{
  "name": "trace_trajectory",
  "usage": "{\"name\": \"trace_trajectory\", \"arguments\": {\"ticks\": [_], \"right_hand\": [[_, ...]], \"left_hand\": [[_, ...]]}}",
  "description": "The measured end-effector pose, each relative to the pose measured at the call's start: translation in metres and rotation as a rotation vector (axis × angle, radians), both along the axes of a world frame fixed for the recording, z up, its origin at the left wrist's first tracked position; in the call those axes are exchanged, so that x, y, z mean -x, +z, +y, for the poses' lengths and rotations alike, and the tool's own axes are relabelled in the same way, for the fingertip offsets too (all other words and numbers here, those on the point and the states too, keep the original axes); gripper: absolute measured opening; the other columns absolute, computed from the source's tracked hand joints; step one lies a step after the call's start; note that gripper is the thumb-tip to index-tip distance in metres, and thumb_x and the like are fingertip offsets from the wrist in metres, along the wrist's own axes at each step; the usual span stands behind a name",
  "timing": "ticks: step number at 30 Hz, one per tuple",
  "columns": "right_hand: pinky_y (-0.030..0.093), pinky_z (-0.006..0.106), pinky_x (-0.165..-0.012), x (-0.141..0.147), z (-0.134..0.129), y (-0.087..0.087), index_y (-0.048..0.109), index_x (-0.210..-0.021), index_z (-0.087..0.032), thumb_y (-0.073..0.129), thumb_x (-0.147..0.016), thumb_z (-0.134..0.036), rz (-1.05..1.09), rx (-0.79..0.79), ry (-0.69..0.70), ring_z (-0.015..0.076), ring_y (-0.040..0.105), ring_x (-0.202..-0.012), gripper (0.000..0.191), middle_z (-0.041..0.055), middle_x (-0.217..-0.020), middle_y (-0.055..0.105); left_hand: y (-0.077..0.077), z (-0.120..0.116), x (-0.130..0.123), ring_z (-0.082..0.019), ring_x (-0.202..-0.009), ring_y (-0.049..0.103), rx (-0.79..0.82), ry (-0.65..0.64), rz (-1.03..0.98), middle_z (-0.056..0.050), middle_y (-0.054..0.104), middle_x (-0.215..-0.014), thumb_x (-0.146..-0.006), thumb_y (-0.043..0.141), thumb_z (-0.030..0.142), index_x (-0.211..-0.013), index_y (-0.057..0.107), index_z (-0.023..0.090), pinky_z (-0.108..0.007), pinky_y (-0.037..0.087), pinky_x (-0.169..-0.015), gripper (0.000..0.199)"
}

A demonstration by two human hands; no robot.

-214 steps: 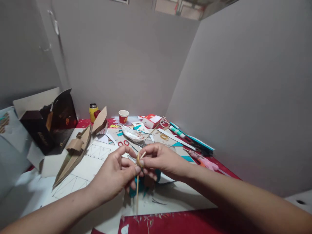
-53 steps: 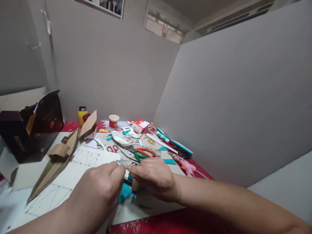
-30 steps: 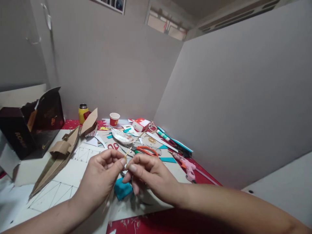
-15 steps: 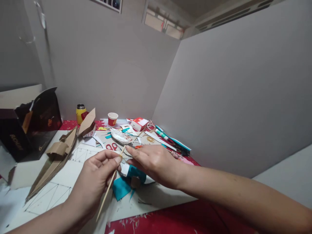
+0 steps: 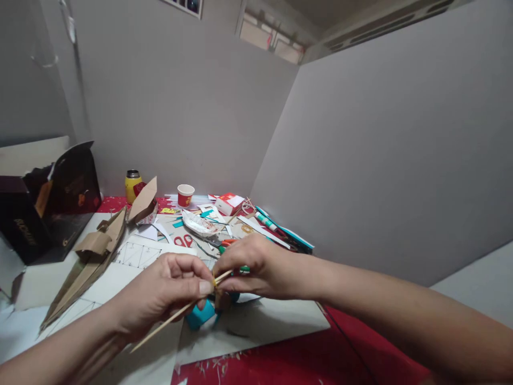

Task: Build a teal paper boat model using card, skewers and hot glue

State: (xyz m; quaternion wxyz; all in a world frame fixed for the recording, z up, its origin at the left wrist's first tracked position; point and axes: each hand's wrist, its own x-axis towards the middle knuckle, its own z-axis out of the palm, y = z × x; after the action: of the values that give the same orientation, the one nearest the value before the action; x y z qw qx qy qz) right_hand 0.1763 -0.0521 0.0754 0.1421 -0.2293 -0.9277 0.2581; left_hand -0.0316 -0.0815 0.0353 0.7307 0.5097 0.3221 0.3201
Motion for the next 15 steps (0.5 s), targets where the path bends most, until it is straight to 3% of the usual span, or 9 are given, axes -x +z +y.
{"name": "trace_trajectory", "arguments": {"ticks": [3,6,9,12,15], "right_hand": [[0.052,0.02,-0.055,0.002,0.004,-0.013,0.071,-0.084,-0.013,0.071,-0.08,-0.036,0.142,0.728,-0.105,0.0094,0.063,-0.055,0.024,0.0005,-0.064,0.068],[0.052,0.018,-0.045,0.003,0.006,-0.035,0.07,-0.084,-0.01,0.072,-0.078,-0.041,0.32,1.206,-0.036,0.0081,0.062,-0.046,0.032,0.0012,-0.063,0.069],[0.054,0.018,-0.045,0.003,0.002,-0.052,0.07,-0.086,-0.009,0.073,-0.078,-0.036,0.54,1.395,0.029,0.0102,0.066,-0.05,0.029,0.0034,-0.066,0.071],[0.055,0.017,-0.048,0.006,-0.006,-0.057,0.068,-0.082,-0.01,0.076,-0.075,-0.031,0.709,1.396,-0.053,0.0096,0.066,-0.054,0.023,0.0027,-0.065,0.07],[0.049,0.014,-0.04,0.008,-0.008,-0.052,0.065,-0.08,-0.011,0.075,-0.076,-0.027,0.749,1.456,-0.144,0.0071,0.06,-0.046,0.019,0.0004,-0.063,0.068]], "left_hand": [[-0.003,-0.005,-0.004,-0.004,-0.048,0.044,-0.165,0.137,0.001,0.002,0.06,-0.061,-0.074,0.074,0.033,-0.074,0.064,0.015,-0.014,0.031,-0.045,0.021],[-0.005,-0.01,-0.008,-0.008,-0.058,0.052,-0.303,0.301,0.032,0.001,0.064,-0.066,-0.077,0.072,0.032,-0.076,0.065,0.016,-0.016,0.039,-0.052,0.018],[-0.007,-0.013,-0.01,-0.007,-0.055,0.052,-0.322,0.436,0.059,0.002,0.064,-0.066,-0.075,0.074,0.03,-0.085,0.068,0.017,-0.016,0.038,-0.049,0.017],[-0.008,-0.014,-0.011,-0.009,-0.059,0.056,-0.337,0.494,0.067,0.001,0.067,-0.069,-0.075,0.073,0.03,-0.09,0.069,0.019,-0.017,0.042,-0.051,0.019],[-0.007,-0.017,-0.011,-0.011,-0.063,0.061,-0.466,0.503,0.101,0.001,0.07,-0.071,-0.078,0.07,0.029,-0.081,0.07,0.021,-0.018,0.046,-0.055,0.009]]}}
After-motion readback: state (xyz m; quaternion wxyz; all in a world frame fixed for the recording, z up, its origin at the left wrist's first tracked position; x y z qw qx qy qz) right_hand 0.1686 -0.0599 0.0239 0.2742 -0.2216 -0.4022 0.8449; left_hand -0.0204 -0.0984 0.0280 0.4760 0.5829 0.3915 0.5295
